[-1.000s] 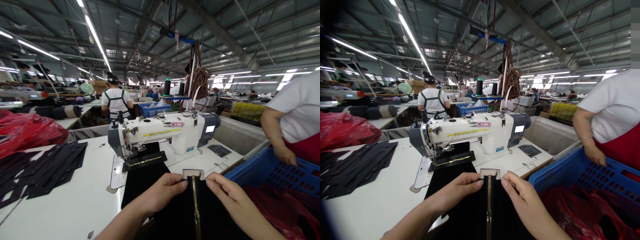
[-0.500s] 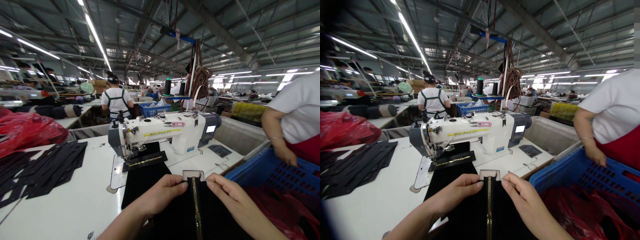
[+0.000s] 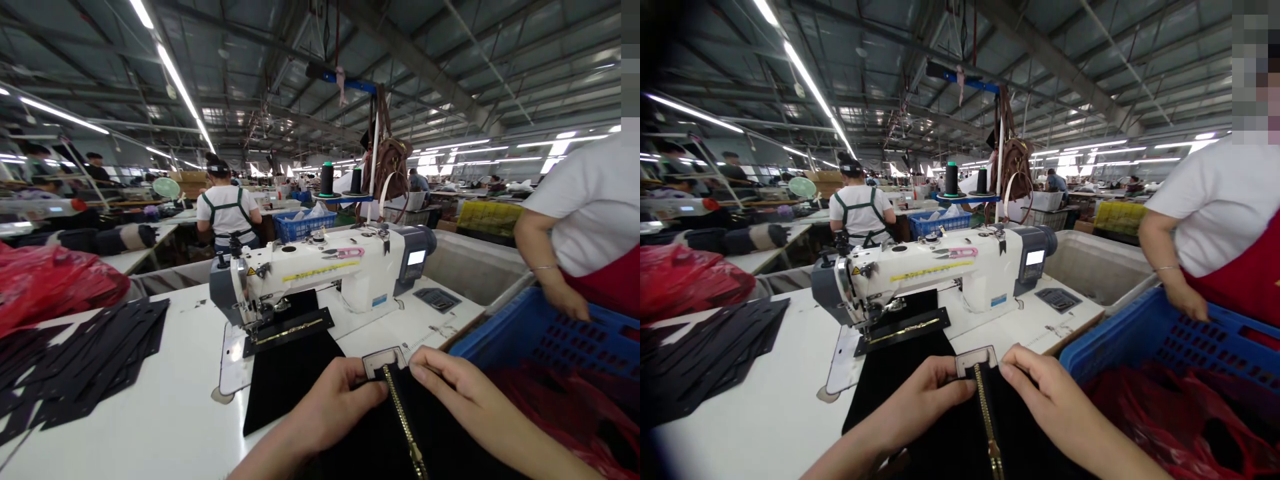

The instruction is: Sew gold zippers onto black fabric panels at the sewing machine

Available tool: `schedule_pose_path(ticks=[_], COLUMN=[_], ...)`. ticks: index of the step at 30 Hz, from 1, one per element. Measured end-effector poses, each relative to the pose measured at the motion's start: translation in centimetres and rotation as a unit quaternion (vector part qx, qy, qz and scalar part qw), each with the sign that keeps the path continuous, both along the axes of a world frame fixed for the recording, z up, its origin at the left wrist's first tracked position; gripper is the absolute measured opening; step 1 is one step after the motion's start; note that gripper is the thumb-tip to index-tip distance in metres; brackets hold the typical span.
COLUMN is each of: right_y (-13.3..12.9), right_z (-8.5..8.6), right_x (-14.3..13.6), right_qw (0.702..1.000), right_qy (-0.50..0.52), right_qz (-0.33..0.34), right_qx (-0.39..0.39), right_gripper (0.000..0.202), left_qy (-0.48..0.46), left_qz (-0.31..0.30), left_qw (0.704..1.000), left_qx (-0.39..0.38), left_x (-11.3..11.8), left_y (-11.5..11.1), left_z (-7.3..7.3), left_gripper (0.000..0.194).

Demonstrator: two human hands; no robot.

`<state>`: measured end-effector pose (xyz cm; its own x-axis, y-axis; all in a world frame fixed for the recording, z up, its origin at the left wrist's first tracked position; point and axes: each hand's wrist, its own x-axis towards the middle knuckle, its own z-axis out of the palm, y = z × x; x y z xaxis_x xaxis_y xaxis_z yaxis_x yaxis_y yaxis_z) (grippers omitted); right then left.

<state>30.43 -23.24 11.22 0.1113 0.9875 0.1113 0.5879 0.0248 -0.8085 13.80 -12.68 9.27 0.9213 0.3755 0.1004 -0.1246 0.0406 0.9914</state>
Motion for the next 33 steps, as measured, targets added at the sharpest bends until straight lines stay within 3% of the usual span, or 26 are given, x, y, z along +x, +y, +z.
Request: schedule_pose_path(ticks=[7,14,22,33], right_y=[-0.2,0.0,-0.5,-0.4], right_z=[-0.2,-0.4,0.5,0.1], right_x=[0.6,1.0,1.0,1.3], right_qw=[1.000,0.999,0.998,0.999], right_qy=[-0.028,-0.034,-0.034,-0.033], right_qz=[-0.005,0.004,0.055,0.042], right_qx=[-0.001,-0.001,0.007,-0.004], right_gripper=[0.026,0.026,0.014,0.018], left_qy=[-0.020,0.001,0.025,0.009], left_qz=[0.007,0.021,0.078,0.056], left_qw=[0.999,0.997,0.994,0.997], left_qx=[-0.045,-0.081,-0.073,-0.052], left_x=[0.5,0.8,0.9,1.2], left_y=[-0.5,-1.0,-1.4,-1.6], left_z=[-1.3,-1.3,-2.9,-3.8], left_gripper=[0.027,0.033,0.043,0.043])
